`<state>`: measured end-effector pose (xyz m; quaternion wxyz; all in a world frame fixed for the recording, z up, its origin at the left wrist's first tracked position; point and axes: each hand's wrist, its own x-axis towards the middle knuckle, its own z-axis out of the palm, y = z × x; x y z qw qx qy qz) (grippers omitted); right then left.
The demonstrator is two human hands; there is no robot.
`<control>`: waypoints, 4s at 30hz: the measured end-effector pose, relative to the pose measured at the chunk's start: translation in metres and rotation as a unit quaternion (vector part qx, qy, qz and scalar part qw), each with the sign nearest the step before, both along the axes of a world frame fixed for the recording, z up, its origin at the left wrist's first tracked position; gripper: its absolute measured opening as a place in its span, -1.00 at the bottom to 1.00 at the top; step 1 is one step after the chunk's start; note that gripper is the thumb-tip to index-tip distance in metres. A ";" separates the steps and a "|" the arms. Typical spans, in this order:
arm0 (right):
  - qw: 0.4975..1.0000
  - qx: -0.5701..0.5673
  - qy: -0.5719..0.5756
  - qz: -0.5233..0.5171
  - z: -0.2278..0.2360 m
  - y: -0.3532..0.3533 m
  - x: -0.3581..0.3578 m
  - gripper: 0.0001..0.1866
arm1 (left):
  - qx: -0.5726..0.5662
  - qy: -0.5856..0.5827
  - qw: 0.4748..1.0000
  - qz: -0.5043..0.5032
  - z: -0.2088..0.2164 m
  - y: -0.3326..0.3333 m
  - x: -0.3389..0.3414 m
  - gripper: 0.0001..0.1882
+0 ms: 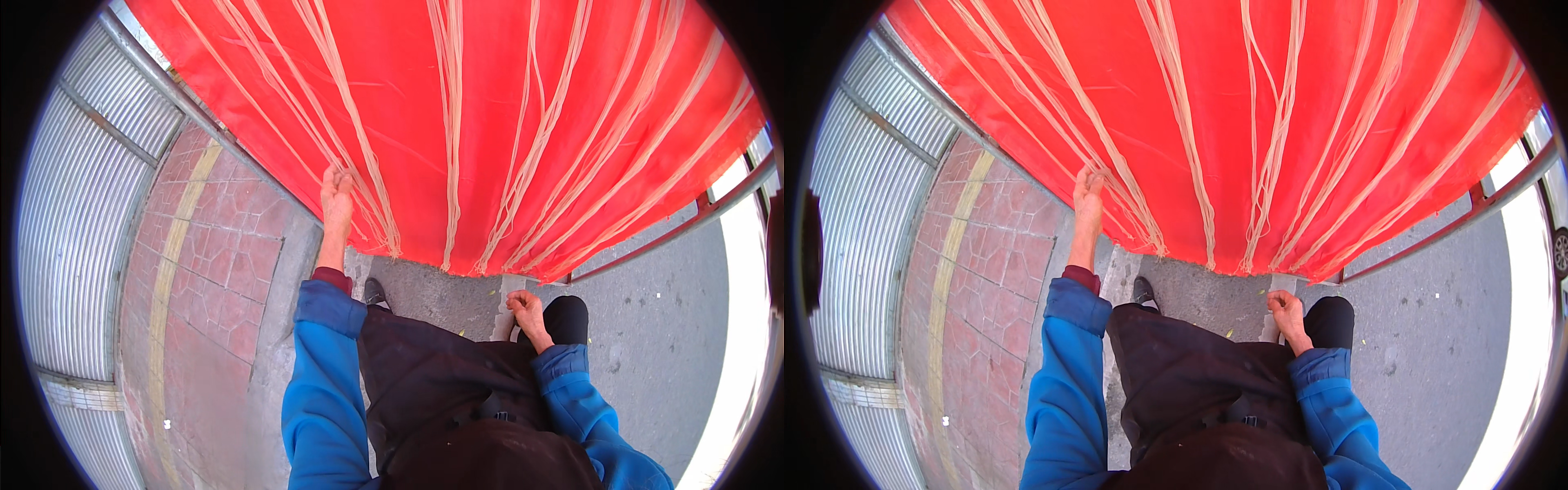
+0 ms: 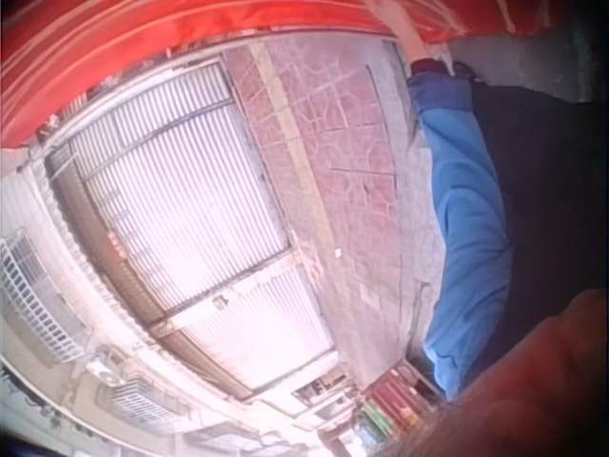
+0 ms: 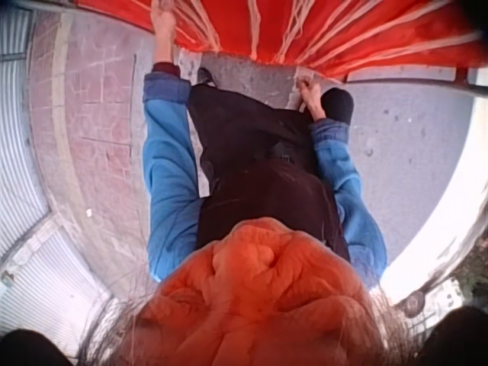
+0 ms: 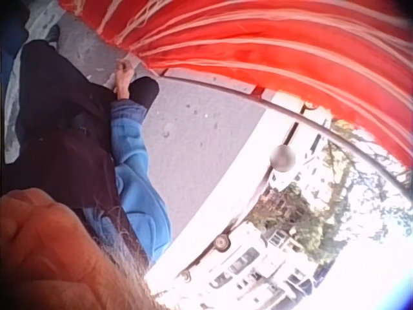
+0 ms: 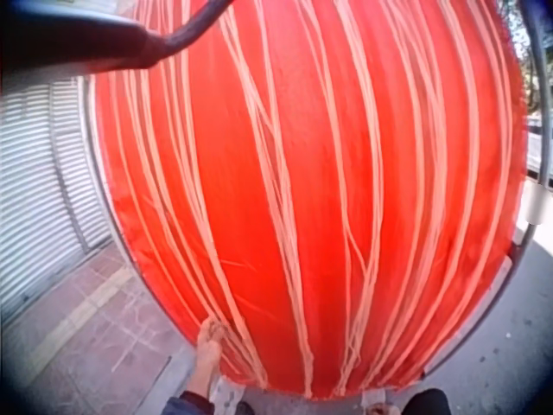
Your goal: The person ties white strings to the bottom edge of a red fabric canopy, then folds the fabric along a metal frame and secures it with bamboo rods. The work is performed outdoors on a paved surface.
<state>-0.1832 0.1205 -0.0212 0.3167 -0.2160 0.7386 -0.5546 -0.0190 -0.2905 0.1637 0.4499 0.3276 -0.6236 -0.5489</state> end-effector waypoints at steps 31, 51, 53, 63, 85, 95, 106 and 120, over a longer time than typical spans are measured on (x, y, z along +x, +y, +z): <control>0.958 -0.130 -0.098 0.237 0.112 -0.069 0.101 -0.74 | -0.113 -0.098 0.988 -0.039 -0.074 0.264 0.068 -0.80; 0.979 -0.171 -0.084 0.066 0.094 -0.059 0.065 -0.88 | 0.115 0.036 0.993 0.005 -0.098 0.258 0.073 -0.86; 0.980 -0.176 -0.090 0.017 0.095 -0.054 0.047 -0.88 | 0.122 0.055 0.991 0.022 -0.103 0.251 0.078 -0.86; 0.945 -0.275 -0.014 -0.176 0.113 -0.021 -0.043 -0.86 | 0.107 0.053 0.986 0.120 -0.122 0.223 0.099 -0.85; 0.972 -0.232 -0.041 -0.020 0.111 -0.029 -0.006 -0.85 | 0.100 0.034 0.993 0.043 -0.112 0.243 0.078 -0.78; 0.972 -0.116 -0.105 0.178 0.105 -0.063 0.074 -0.78 | -0.050 -0.094 0.990 -0.093 -0.105 0.284 0.040 -0.78; 0.985 -0.120 -0.037 0.122 0.109 -0.056 0.062 -0.87 | -0.003 -0.126 0.985 -0.114 -0.094 0.289 0.025 -0.83; 0.977 -0.181 -0.084 0.076 0.092 -0.048 0.045 -0.92 | 0.069 -0.056 0.995 -0.044 -0.117 0.282 0.052 -0.87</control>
